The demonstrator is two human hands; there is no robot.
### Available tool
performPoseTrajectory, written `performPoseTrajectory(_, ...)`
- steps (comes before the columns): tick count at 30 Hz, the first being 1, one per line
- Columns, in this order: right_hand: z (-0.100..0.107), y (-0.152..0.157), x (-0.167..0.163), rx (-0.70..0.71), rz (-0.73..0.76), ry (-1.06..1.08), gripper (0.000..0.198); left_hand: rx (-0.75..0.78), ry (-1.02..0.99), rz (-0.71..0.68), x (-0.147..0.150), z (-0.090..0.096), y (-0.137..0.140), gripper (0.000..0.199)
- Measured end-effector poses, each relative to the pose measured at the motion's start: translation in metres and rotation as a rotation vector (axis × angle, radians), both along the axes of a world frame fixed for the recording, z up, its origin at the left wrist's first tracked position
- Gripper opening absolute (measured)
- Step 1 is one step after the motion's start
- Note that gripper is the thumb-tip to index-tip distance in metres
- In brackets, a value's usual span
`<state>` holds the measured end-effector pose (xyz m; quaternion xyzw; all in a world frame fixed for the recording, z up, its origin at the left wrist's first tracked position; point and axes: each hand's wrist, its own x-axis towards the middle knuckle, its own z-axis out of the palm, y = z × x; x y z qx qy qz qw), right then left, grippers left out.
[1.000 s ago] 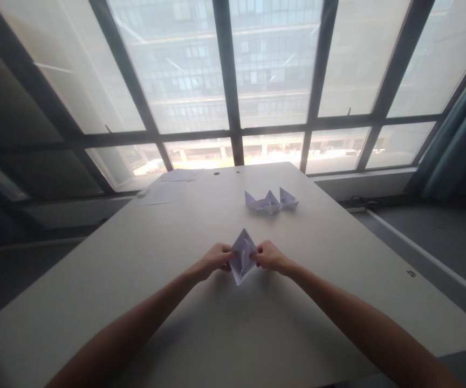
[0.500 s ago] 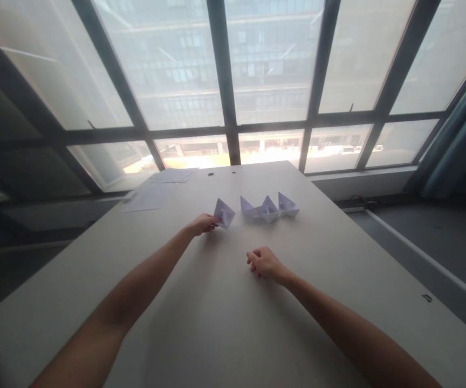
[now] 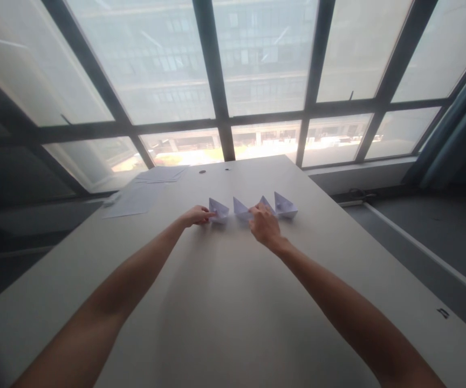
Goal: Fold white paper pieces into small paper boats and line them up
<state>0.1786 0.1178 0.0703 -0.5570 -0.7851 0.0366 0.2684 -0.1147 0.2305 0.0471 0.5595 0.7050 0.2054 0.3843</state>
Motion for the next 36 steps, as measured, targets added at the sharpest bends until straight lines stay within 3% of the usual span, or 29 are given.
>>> performPoseTrajectory(3, 0.012, 0.031, -0.008, 0.016, 0.030, -0.237, 0.030, 0.035, -0.012, 0.010, -0.001, 0.002, -0.003, 0.037)
performPoseTrajectory(6, 0.012, 0.052, -0.016, -0.054, 0.049, -0.385, 0.025, 0.036, -0.031, 0.014, 0.001, 0.003, -0.006, 0.032)
performPoseTrajectory(13, 0.004, 0.064, -0.031, -0.084, 0.122, -0.429, 0.011, 0.070, -0.076, 0.009, 0.005, 0.002, -0.010, 0.027)
performPoseTrajectory(20, 0.001, 0.049, -0.046, -0.050, 0.178, -0.285, 0.024, 0.053, -0.089, -0.008, 0.009, -0.002, -0.017, 0.026)
performPoseTrajectory(28, 0.026, 0.044, -0.003, 0.144, -0.062, 0.165, 0.039, 0.107, -0.108, 0.014, 0.011, -0.001, -0.030, 0.044)
performPoseTrajectory(32, 0.032, 0.035, 0.019, 0.202, -0.042, 0.299, 0.040, 0.216, -0.070, 0.037, 0.007, 0.008, -0.042, 0.048)
performPoseTrajectory(36, 0.018, 0.004, 0.028, 0.210, 0.012, 0.352, 0.035, 0.424, 0.046, 0.122, 0.004, 0.009, -0.068, 0.054)
